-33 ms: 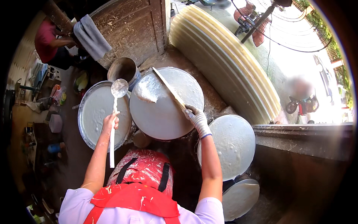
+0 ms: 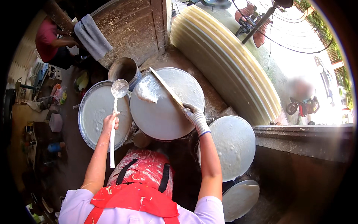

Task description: The person spreads batter onto multiple hot circular griddles using a wooden spreader and a ladle, then removes the thin cooked sheets with a stick and places them on a stack.

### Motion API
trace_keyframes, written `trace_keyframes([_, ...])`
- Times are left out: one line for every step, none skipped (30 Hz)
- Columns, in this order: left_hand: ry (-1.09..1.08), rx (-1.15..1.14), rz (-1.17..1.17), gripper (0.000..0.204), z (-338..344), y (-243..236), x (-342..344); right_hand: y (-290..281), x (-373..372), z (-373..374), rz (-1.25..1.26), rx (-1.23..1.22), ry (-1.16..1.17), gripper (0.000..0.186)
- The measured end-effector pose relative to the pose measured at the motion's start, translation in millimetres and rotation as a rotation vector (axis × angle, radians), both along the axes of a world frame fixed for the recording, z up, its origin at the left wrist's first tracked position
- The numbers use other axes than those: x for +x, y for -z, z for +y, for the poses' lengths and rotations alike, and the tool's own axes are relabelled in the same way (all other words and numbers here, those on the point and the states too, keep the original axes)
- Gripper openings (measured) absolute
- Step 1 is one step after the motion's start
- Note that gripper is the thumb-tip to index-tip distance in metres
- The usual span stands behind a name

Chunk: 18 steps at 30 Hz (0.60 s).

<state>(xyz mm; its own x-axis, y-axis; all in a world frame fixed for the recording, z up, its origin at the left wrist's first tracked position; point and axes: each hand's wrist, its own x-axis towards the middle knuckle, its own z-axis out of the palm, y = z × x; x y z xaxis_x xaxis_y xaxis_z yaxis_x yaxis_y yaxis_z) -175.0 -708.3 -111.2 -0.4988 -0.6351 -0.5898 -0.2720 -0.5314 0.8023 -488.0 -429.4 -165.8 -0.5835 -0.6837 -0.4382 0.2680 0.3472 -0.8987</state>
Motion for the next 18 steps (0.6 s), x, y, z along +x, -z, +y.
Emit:
trace_keyframes([-0.011,-0.001,-0.008,0.036,3.0,-2.0,2.1,-0.5,1.0,-2.7,0.076,0.045,-0.116,0.029])
trace_keyframes([-0.023,-0.001,-0.013,0.036,5.8,-3.4,4.8,-10.0,2.3,-4.3,0.155,0.088,-0.231,0.029])
trace_keyframes([-0.027,-0.005,-0.022,0.036,7.0,-2.1,7.1,-15.5,3.3,-4.7,0.236,0.130,-0.345,0.029])
trace_keyframes([-0.026,-0.009,-0.031,0.036,3.3,-3.7,8.4,-17.5,6.5,-3.6,0.208,0.110,-0.377,0.029])
trace_keyframes([-0.024,-0.012,-0.040,0.036,-0.1,-5.6,9.7,-19.4,11.6,3.2,0.179,0.089,-0.409,0.029])
trace_keyframes([-0.023,-0.013,-0.053,0.036,-2.8,-7.9,11.4,-21.8,17.1,10.3,0.150,0.069,-0.439,0.030])
trace_keyframes([-0.022,-0.012,-0.060,0.036,-1.8,-8.6,12.2,-33.0,21.9,18.9,0.091,0.050,-0.448,0.030])
trace_keyframes([-0.023,-0.013,-0.069,0.036,-1.3,-8.7,13.8,-38.1,21.8,28.1,0.068,0.061,-0.426,0.030])
trace_keyframes([-0.024,-0.017,-0.069,0.036,-1.3,-9.2,17.1,-41.5,19.6,37.5,0.044,0.072,-0.404,0.031])
trace_keyframes([-0.014,-0.018,-0.065,0.036,0.1,-8.7,17.0,-45.7,18.1,46.2,0.022,0.087,-0.372,0.031])
trace_keyframes([-0.005,-0.019,-0.062,0.035,2.0,-8.0,17.4,-49.4,13.0,42.7,0.086,0.192,-0.279,0.032])
trace_keyframes([-0.002,-0.020,-0.068,0.035,4.8,-7.0,18.1,-28.8,8.5,39.9,0.063,0.071,-0.111,0.031])
trace_keyframes([0.005,-0.027,-0.081,0.035,-1.0,-9.9,19.4,-32.3,6.7,21.9,0.073,0.074,-0.102,0.030])
trace_keyframes([0.009,-0.031,-0.088,0.035,0.2,-9.1,19.9,-36.1,6.2,8.0,0.089,0.078,-0.095,0.029])
trace_keyframes([0.016,-0.037,-0.094,0.035,1.8,-8.5,19.3,-38.0,8.1,0.0,0.182,0.096,-0.202,0.028])
trace_keyframes([0.019,-0.043,-0.104,0.034,3.9,-9.7,19.4,-39.8,9.7,-4.6,0.272,0.182,-0.351,0.028])
trace_keyframes([0.025,-0.049,-0.112,0.034,5.7,-10.2,19.6,-32.6,13.8,0.5,0.269,0.096,-0.412,0.029])
trace_keyframes([0.037,-0.056,-0.118,0.032,7.0,-10.1,19.8,-26.0,18.6,8.9,0.266,0.009,-0.470,0.029])
